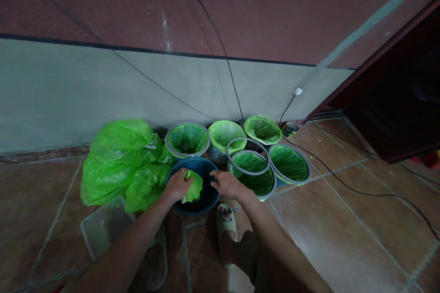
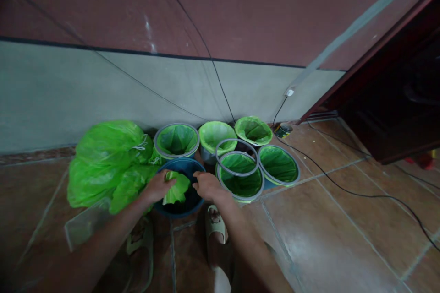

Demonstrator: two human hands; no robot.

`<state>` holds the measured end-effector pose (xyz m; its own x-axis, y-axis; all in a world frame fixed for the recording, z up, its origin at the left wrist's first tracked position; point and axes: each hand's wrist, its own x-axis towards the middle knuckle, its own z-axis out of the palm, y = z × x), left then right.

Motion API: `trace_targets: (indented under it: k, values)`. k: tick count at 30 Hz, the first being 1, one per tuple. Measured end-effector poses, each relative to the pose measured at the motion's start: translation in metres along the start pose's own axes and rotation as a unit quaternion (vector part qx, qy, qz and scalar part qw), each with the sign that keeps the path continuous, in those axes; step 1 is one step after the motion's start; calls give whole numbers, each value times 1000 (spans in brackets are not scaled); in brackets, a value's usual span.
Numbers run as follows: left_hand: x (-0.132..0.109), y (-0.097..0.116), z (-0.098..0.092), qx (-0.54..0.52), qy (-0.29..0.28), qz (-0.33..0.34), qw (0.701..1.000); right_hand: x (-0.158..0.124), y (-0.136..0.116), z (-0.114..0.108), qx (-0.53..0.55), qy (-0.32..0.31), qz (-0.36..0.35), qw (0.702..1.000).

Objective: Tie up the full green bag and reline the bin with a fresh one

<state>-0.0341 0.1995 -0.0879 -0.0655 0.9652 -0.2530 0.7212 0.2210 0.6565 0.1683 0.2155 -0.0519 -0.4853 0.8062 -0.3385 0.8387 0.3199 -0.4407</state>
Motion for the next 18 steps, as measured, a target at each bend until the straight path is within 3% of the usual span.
trace_targets:
  k: [3,6,8,9,13,16,18]
  values:
    - [-5,-3,29,-149,-53,-37,987,4,-14,16,36,-16,-20,999]
    - [-11,1,35,-355,-139,-67,922,8,-22,30,33,-27,-13,999]
    - [-13,4,33,-438,-189,-80,875,10,-23,35,20,-26,5,999]
    - [-12,6,32,-433,-203,-78,875,11,-22,36,15,-24,14,999]
    - [-6,8,27,-139,-158,-7,978,14,-12,32,-8,-2,46,999]
    - [1,3,18,15,-89,17,996,12,0,25,-39,0,32,999]
    - [6,-2,9,70,-45,28,996,8,10,19,-67,-40,13,997]
